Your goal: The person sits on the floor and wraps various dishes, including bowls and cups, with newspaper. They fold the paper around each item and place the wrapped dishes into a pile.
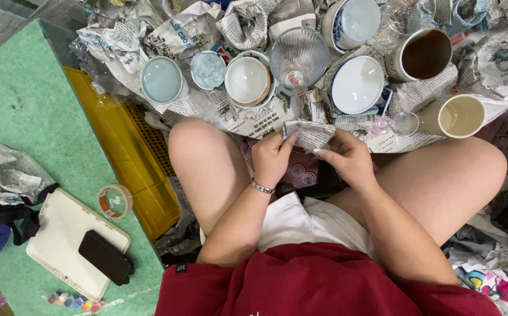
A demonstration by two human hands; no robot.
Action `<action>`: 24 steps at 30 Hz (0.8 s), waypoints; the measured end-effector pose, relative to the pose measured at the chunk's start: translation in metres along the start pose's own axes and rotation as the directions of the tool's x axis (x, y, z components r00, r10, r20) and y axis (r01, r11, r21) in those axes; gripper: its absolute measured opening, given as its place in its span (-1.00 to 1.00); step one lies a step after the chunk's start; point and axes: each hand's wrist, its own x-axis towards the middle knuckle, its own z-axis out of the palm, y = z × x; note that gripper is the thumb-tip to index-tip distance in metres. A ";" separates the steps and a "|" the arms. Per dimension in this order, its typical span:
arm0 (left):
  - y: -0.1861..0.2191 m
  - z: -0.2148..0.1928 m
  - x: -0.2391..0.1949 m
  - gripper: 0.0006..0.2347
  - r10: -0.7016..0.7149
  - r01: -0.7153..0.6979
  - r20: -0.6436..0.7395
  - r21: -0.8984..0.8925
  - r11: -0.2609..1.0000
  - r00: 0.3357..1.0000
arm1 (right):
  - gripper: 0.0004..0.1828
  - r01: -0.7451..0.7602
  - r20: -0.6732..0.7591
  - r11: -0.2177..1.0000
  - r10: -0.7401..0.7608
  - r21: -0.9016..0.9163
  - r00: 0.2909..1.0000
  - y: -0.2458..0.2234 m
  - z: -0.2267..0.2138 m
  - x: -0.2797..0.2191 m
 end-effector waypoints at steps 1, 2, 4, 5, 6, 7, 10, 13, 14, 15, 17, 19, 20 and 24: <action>0.002 -0.002 0.001 -0.86 0.096 -0.095 0.019 -0.037 0.995 0.995 | -0.60 -0.013 -0.025 0.999 0.014 0.033 1.000 0.003 0.005 0.001; 0.004 -0.006 0.002 -0.87 0.192 -0.189 0.036 -0.076 0.979 0.981 | -0.66 -0.025 -0.049 0.998 0.028 0.066 0.998 0.005 0.008 0.001; 0.006 -0.013 0.004 -0.85 0.291 -0.288 0.009 -0.115 0.951 0.957 | -0.73 -0.065 -0.133 0.996 0.055 -0.068 0.990 0.004 0.013 -0.001; 0.005 -0.018 0.007 -0.83 0.297 -0.298 -0.030 -0.113 0.948 0.954 | -0.76 -0.085 -0.178 0.987 0.061 -0.133 0.982 0.001 0.014 -0.001; 0.003 -0.023 0.011 -0.80 0.302 -0.309 -0.070 -0.112 0.945 0.951 | -0.77 -0.128 -0.197 0.990 0.114 -0.059 0.974 -0.003 0.014 -0.001; -0.002 -0.030 0.015 -0.79 0.108 -0.130 -0.094 -0.269 0.954 0.990 | -0.78 -0.171 -0.207 0.985 0.172 0.019 0.963 -0.007 0.015 -0.002; -0.021 -0.048 0.041 -0.66 -0.354 0.302 0.004 -0.534 0.790 0.935 | -0.78 -0.231 -0.170 0.950 0.268 0.211 0.948 -0.021 0.018 -0.004; -0.039 -0.053 0.072 -0.53 -0.502 0.488 0.112 -0.487 0.724 0.857 | -0.78 -0.242 -0.151 0.938 0.284 0.248 0.947 -0.030 0.026 -0.001; -0.043 -0.053 0.080 -0.52 -0.514 0.507 0.140 -0.506 0.698 0.846 | -0.78 -0.246 -0.151 0.940 0.285 0.235 0.946 -0.032 0.028 -0.001; -0.045 -0.054 0.086 -0.50 -0.520 0.521 0.164 -0.526 0.673 0.838 | -0.79 -0.271 -0.149 0.940 0.304 0.206 0.941 -0.035 0.030 0.000; -0.048 -0.062 0.092 -0.50 -0.543 0.572 0.191 -0.374 0.730 0.818 | -0.79 -0.320 -0.146 0.935 0.342 0.150 0.928 -0.038 0.034 0.002; -0.049 -0.065 0.098 -0.53 -0.563 0.620 0.260 -0.356 0.700 0.785 | -0.80 -0.312 -0.134 0.928 0.342 0.204 0.930 -0.036 0.039 0.003; -0.049 -0.064 0.100 -0.55 -0.563 0.646 0.317 -0.414 0.641 0.763 | -0.80 -0.310 -0.127 0.922 0.345 0.230 0.930 -0.034 0.041 0.004; -0.054 -0.051 0.101 -0.64 -0.527 0.532 0.184 -0.544 0.648 0.830 | -0.74 -0.292 -0.093 0.890 0.343 0.351 0.935 -0.016 0.050 0.014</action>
